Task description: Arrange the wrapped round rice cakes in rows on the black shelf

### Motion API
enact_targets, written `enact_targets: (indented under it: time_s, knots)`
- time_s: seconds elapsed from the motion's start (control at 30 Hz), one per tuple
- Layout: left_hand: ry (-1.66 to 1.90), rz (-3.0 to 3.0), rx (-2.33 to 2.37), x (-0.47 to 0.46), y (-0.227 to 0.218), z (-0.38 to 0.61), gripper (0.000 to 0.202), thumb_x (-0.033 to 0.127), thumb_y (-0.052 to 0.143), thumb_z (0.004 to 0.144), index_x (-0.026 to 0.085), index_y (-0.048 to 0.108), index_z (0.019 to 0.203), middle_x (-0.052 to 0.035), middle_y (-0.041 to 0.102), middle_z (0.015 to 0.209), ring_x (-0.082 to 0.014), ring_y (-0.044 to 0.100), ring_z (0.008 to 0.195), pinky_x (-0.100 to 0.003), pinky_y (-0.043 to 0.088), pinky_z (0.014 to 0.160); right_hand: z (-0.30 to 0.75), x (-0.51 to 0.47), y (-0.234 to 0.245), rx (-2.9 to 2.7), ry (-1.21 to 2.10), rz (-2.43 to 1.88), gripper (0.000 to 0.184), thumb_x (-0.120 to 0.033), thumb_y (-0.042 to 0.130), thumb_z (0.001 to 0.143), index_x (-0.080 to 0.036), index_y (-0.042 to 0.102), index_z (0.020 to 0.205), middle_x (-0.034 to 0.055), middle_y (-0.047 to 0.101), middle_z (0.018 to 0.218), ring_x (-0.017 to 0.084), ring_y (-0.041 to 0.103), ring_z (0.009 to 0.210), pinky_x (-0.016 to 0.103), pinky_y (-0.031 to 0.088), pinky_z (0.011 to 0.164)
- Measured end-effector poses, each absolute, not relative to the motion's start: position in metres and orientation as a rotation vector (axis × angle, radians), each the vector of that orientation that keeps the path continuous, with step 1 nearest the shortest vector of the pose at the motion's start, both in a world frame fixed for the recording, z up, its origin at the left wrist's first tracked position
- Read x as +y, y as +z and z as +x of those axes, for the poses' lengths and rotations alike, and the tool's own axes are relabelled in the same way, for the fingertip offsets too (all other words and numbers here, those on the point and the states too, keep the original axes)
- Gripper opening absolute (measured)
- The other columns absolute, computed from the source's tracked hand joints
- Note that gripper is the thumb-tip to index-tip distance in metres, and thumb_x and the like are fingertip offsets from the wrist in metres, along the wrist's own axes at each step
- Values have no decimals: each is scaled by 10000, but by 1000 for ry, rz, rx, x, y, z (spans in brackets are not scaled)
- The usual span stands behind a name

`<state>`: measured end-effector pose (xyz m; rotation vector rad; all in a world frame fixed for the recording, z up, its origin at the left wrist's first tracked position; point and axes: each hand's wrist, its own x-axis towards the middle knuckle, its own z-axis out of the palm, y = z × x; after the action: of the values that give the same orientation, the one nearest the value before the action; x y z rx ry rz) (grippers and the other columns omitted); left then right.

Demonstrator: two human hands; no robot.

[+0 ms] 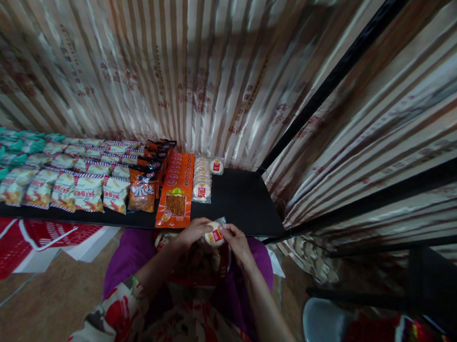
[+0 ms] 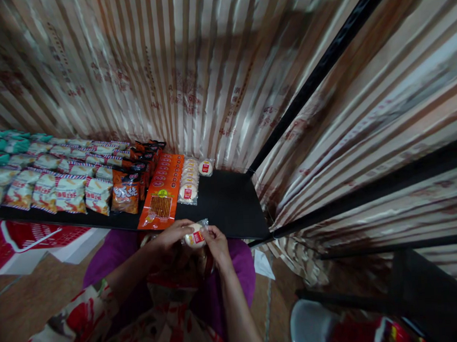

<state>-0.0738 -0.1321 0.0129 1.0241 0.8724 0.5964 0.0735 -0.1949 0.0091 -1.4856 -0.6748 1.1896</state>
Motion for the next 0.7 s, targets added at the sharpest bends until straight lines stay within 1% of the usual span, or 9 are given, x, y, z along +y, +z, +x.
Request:
enact_targets:
  time_s: [0.07,0.13,0.23,0.3,0.33,0.5,0.63,0.7]
  knots:
    - [629,1007,860,-131,15,-75,296,294,681,619,125,655,861,-31,655,785,-151,578,706,-240,421,636,73,-196,8,-613,1171,-1477,440,-530,780,461,-179,596,651,-40,608,560,108,518,505,219,401,512]
    - [658,946,836,-131,16,-73,304,317,692,623,125,648,855,-29,652,772,-139,575,677,-235,422,625,72,-197,5,-557,1152,-1464,449,-539,777,461,-183,557,622,-55,574,521,91,482,466,207,375,478]
    - [701,822,817,-130,14,-70,305,344,709,612,123,632,808,-18,636,710,-128,574,629,-238,429,621,70,-199,0,-501,1104,-1474,455,-546,766,484,-184,514,592,-76,514,462,53,382,388,183,285,397]
    - [704,760,809,-130,11,-67,322,351,723,606,120,627,808,-24,640,708,-131,586,630,-243,439,627,68,-200,-2,-479,1078,-1483,454,-548,760,499,-178,515,593,-72,514,462,42,358,373,175,252,373]
    - [705,739,803,-131,10,-66,332,350,731,602,118,628,816,-31,647,723,-132,593,637,-244,443,634,66,-200,-4,-467,1075,-1477,453,-549,760,503,-175,524,601,-63,532,478,44,375,382,172,260,372]
    - [745,694,773,-135,8,-62,402,340,759,593,105,637,894,-68,678,818,-146,621,686,-250,470,660,57,-201,-5,-312,1083,-1405,462,-526,787,475,-164,559,650,-23,616,579,78,508,474,174,376,411]
    - [806,637,775,-140,9,-57,399,287,774,582,102,631,906,-77,685,836,-167,640,723,-281,494,706,51,-202,-5,-206,1065,-1379,440,-502,791,483,-174,530,618,-40,595,550,79,523,489,180,430,444]
    - [816,626,787,-142,9,-55,395,266,776,579,100,629,906,-70,688,807,-165,640,703,-277,494,693,48,-203,-4,-189,1064,-1364,431,-490,791,492,-180,514,604,-50,578,531,76,517,485,180,437,450]
